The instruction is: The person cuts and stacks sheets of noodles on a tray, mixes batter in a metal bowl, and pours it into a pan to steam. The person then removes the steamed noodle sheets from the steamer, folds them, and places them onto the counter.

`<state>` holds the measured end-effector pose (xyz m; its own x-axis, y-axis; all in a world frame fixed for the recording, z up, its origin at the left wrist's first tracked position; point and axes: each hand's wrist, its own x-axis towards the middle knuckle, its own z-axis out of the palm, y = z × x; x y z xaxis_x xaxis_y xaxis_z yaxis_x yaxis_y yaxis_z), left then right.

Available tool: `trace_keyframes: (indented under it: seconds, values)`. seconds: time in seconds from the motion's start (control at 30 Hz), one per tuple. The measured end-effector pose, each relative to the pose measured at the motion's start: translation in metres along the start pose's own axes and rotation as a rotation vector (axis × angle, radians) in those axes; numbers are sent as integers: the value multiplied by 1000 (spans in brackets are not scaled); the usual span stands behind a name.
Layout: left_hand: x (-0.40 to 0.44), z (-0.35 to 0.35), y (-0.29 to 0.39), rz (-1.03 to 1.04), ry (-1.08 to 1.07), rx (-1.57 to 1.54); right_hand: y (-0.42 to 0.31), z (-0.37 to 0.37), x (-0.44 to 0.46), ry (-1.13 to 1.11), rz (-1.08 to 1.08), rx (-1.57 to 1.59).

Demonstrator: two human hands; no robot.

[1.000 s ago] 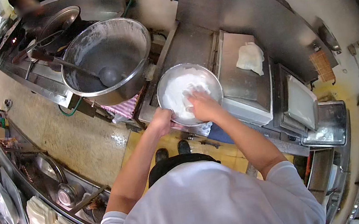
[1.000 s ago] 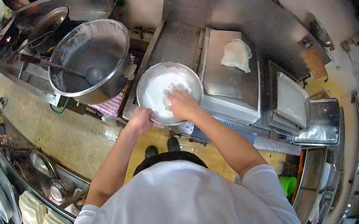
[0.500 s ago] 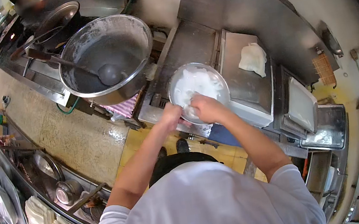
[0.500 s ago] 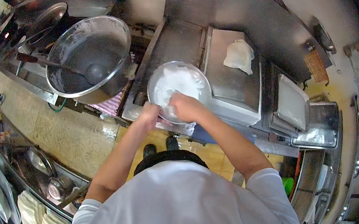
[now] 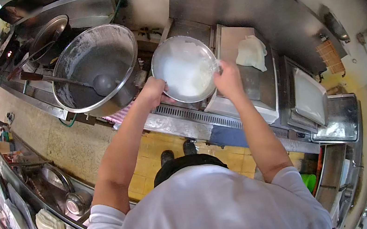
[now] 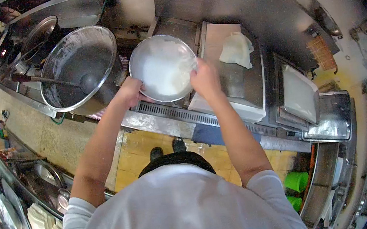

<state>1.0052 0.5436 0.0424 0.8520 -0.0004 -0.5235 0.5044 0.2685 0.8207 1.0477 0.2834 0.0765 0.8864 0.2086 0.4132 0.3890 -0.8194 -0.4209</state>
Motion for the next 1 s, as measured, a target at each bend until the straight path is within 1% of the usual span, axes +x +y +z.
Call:
trace_keyframes:
  seconds: [0.07, 0.17, 0.27, 0.37, 0.47, 0.57, 0.67, 0.77, 0.8, 0.9, 1.0]
  values:
    - [7, -1, 4, -42, 17, -2, 16, 0, 9, 107, 60, -84]
    - [10, 3, 5, -25, -14, -16, 34, -1, 19, -238, 371, 256]
    - [11, 7, 6, -54, 8, -20, 45, 6, 18, -367, 501, 416]
    - [21, -1, -6, -120, -82, -66, 41, 4, 16, -390, 545, 495]
    - [21, -1, -10, -156, -160, -91, 41, 4, 12, -352, 573, 454]
    - [8, -7, -9, -117, -268, -176, 48, -1, 5, -281, 567, 552]
    - [-9, -13, -15, -79, -123, -156, 70, 0, 1, -295, 546, 423]
    - [-17, -28, -43, -48, -90, -170, 55, -15, -5, -238, 593, 389]
    - [-21, -30, -52, -48, -34, -206, 58, -13, -8, -228, 591, 364]
    - [-34, -31, -81, 5, 19, -239, 72, -5, -15, -200, 578, 285]
    - [-49, -31, -102, -13, 33, -202, 73, -2, -20, -188, 574, 218]
